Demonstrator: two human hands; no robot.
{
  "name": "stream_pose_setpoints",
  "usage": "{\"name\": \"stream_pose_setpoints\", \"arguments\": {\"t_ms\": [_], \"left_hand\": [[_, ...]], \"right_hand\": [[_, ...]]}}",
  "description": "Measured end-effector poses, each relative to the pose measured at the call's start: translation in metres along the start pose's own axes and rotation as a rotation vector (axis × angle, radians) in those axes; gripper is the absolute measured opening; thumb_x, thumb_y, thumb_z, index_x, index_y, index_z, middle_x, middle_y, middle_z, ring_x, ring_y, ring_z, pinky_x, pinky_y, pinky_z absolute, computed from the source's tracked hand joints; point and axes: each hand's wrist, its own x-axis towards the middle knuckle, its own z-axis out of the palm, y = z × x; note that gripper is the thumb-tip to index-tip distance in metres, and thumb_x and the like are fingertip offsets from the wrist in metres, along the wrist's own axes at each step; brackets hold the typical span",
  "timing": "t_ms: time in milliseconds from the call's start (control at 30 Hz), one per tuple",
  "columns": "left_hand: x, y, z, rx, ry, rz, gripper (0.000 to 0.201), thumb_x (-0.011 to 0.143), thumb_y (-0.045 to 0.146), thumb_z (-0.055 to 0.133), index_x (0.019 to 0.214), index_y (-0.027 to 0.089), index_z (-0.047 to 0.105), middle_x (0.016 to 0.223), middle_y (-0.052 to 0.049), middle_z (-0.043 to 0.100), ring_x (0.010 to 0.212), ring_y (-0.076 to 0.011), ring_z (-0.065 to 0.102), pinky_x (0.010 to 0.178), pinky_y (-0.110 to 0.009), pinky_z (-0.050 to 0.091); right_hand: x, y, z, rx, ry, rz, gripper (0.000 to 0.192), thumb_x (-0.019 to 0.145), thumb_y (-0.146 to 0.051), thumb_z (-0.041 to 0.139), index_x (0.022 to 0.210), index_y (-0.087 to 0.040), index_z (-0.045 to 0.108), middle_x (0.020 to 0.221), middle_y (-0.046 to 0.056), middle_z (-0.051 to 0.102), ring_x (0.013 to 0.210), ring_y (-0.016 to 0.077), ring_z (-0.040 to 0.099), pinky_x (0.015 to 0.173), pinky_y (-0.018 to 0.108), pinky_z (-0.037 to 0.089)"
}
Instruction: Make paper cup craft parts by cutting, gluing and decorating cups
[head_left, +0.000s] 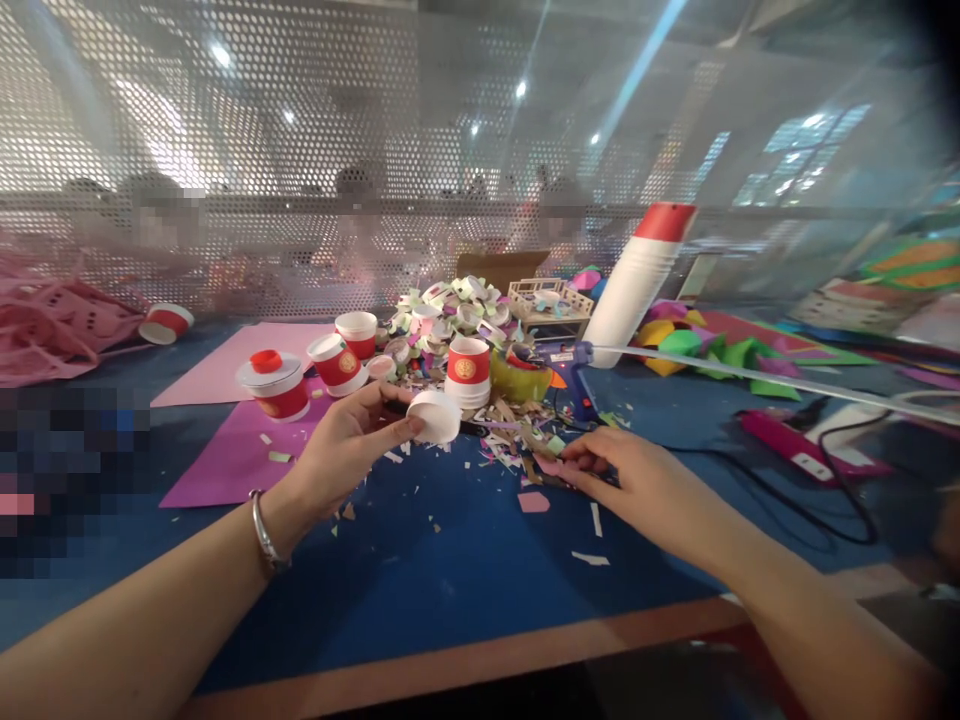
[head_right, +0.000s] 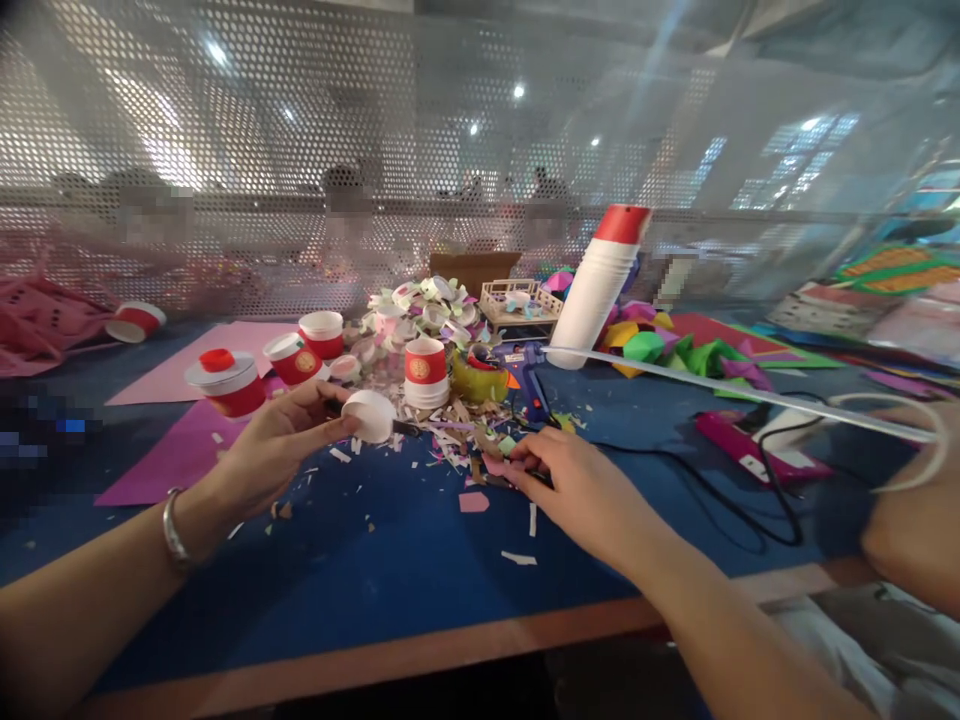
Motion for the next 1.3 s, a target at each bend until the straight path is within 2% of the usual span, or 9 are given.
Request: {"name": "stream_pose_setpoints", "arguments": {"t_ms": [100, 233, 367, 433, 533, 700, 833, 1300], "left_hand": [[-0.001, 0.0, 0.001, 0.026, -0.043, 0.025, 0.023, 0.083, 0.027, 0.081, 0.099, 0.018, 0.067, 0.093, 0.0, 0.072, 0.086, -0.0118, 0.066, 0.079, -0.024, 0.05], [0.0, -0.002, 0.002, 0.04, -0.08, 0.016, 0.026, 0.082, 0.028, 0.082, 0.099, 0.017, 0.065, 0.093, -0.001, 0.07, 0.086, -0.0126, 0.064, 0.077, -0.025, 0.049], [-0.001, -0.005, 0.002, 0.072, -0.136, -0.011, 0.027, 0.083, 0.031, 0.08, 0.1, 0.017, 0.064, 0.097, -0.004, 0.071, 0.089, -0.0157, 0.065, 0.08, -0.029, 0.049], [-0.002, -0.005, 0.001, 0.1, -0.154, 0.0, 0.027, 0.083, 0.031, 0.08, 0.1, 0.017, 0.064, 0.098, -0.003, 0.07, 0.09, -0.0162, 0.065, 0.082, -0.03, 0.049], [-0.002, -0.006, 0.0, 0.146, -0.165, 0.011, 0.026, 0.084, 0.031, 0.079, 0.101, 0.018, 0.065, 0.097, -0.003, 0.069, 0.09, -0.0156, 0.064, 0.083, -0.03, 0.049], [-0.003, -0.003, 0.001, 0.189, -0.178, 0.027, 0.023, 0.085, 0.031, 0.077, 0.101, 0.018, 0.065, 0.094, -0.002, 0.068, 0.086, -0.0147, 0.063, 0.079, -0.028, 0.049], [-0.004, -0.002, 0.003, 0.231, -0.187, 0.049, 0.023, 0.085, 0.031, 0.077, 0.1, 0.019, 0.066, 0.094, -0.003, 0.069, 0.088, -0.016, 0.063, 0.081, -0.029, 0.05], [-0.006, 0.0, 0.004, 0.354, -0.241, 0.116, 0.023, 0.087, 0.035, 0.076, 0.102, 0.018, 0.068, 0.101, -0.006, 0.071, 0.097, -0.0213, 0.066, 0.09, -0.036, 0.05]], "right_hand": [[0.003, -0.002, 0.001, 0.001, 0.008, 0.041, 0.026, 0.093, -0.043, 0.061, 0.09, -0.02, 0.071, 0.09, 0.007, 0.071, 0.083, 0.0231, 0.067, 0.073, 0.036, 0.051], [0.002, -0.004, -0.004, 0.032, -0.034, 0.078, 0.019, 0.093, -0.034, 0.059, 0.081, -0.021, 0.067, 0.08, 0.003, 0.069, 0.071, 0.0186, 0.064, 0.064, 0.031, 0.046], [-0.003, -0.011, -0.018, 0.11, -0.029, 0.102, 0.021, 0.094, -0.039, 0.06, 0.082, -0.023, 0.065, 0.071, -0.001, 0.066, 0.06, 0.0152, 0.056, 0.058, 0.029, 0.041], [-0.003, -0.022, -0.025, 0.205, -0.002, 0.078, 0.023, 0.094, -0.043, 0.062, 0.082, -0.023, 0.065, 0.07, -0.001, 0.065, 0.062, 0.0146, 0.055, 0.058, 0.028, 0.04], [0.001, -0.045, -0.031, 0.441, -0.024, -0.035, 0.022, 0.091, -0.043, 0.068, 0.083, -0.023, 0.066, 0.073, -0.001, 0.065, 0.067, 0.0134, 0.057, 0.061, 0.025, 0.042], [0.018, -0.078, -0.027, 0.719, -0.138, -0.12, 0.02, 0.086, -0.037, 0.076, 0.082, -0.021, 0.065, 0.071, -0.003, 0.062, 0.064, 0.0105, 0.055, 0.059, 0.023, 0.044], [0.027, -0.087, -0.024, 0.745, -0.18, -0.155, 0.019, 0.085, -0.033, 0.077, 0.081, -0.019, 0.065, 0.072, -0.003, 0.061, 0.063, 0.0094, 0.053, 0.059, 0.023, 0.043], [0.034, -0.088, -0.02, 0.747, -0.284, -0.164, 0.021, 0.085, -0.037, 0.076, 0.082, -0.02, 0.064, 0.071, -0.004, 0.06, 0.061, 0.009, 0.052, 0.056, 0.023, 0.04]]}}
